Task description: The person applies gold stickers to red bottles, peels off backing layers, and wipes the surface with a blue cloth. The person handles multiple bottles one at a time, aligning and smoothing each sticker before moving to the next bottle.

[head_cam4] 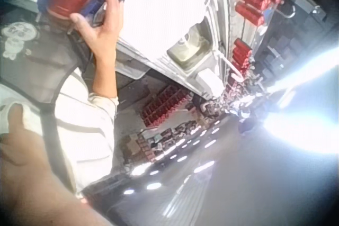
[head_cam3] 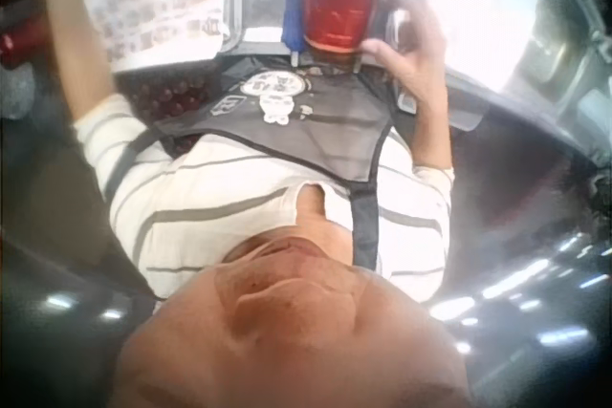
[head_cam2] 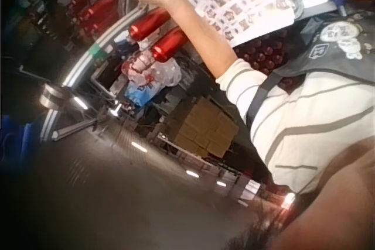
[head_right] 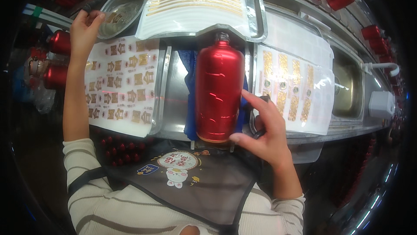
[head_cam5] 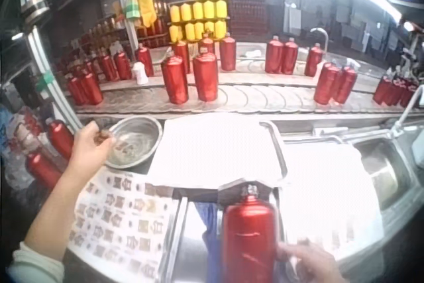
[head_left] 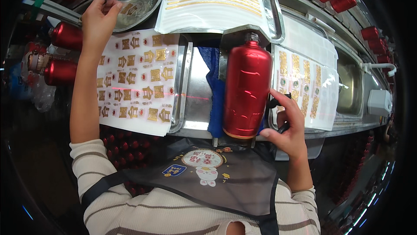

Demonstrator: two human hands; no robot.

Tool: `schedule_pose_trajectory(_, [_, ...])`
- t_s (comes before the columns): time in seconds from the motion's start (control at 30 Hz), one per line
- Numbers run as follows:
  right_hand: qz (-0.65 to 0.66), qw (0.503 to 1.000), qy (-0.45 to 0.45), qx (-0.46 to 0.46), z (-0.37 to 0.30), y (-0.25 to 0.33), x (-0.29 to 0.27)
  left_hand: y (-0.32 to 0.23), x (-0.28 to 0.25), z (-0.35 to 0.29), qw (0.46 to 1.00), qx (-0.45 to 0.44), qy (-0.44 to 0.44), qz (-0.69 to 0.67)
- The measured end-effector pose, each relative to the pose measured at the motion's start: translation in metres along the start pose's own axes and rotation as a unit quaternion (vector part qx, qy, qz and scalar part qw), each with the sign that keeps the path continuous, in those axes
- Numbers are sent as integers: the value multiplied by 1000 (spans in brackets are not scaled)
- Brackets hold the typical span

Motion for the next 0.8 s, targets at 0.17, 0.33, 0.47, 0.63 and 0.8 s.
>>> schedule_pose_trajectory(0.17, [-93, 995, -10, -47, -3, 5, 23, -106, 7, -86, 988, 125, 93, -2])
schedule_pose_trajectory(0.33, [-144, 985, -24, -89, -6, -5, 29, -176, 15, -132, 946, 242, 205, -70])
schedule_pose_trajectory(0.47, [-118, 989, -12, -83, -5, -13, 30, -207, 31, -148, 924, 192, 291, -157])
schedule_pose_trajectory(0.63, [43, 998, 16, 34, 1, -13, 6, -210, 95, -133, 914, 154, 336, -169])
schedule_pose_trajectory(0.8, [205, 967, -111, 101, 23, -10, 9, -203, 117, -127, 916, 101, 362, -137])
Point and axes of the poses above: each hand's wrist, its own z-axis towards the middle knuckle, its own x-axis out of the palm, y = z × x, the point moved 5 cm from there along z, towards the middle knuckle, and after that the axes turned 9 degrees about -x, right-handed, at the moved point
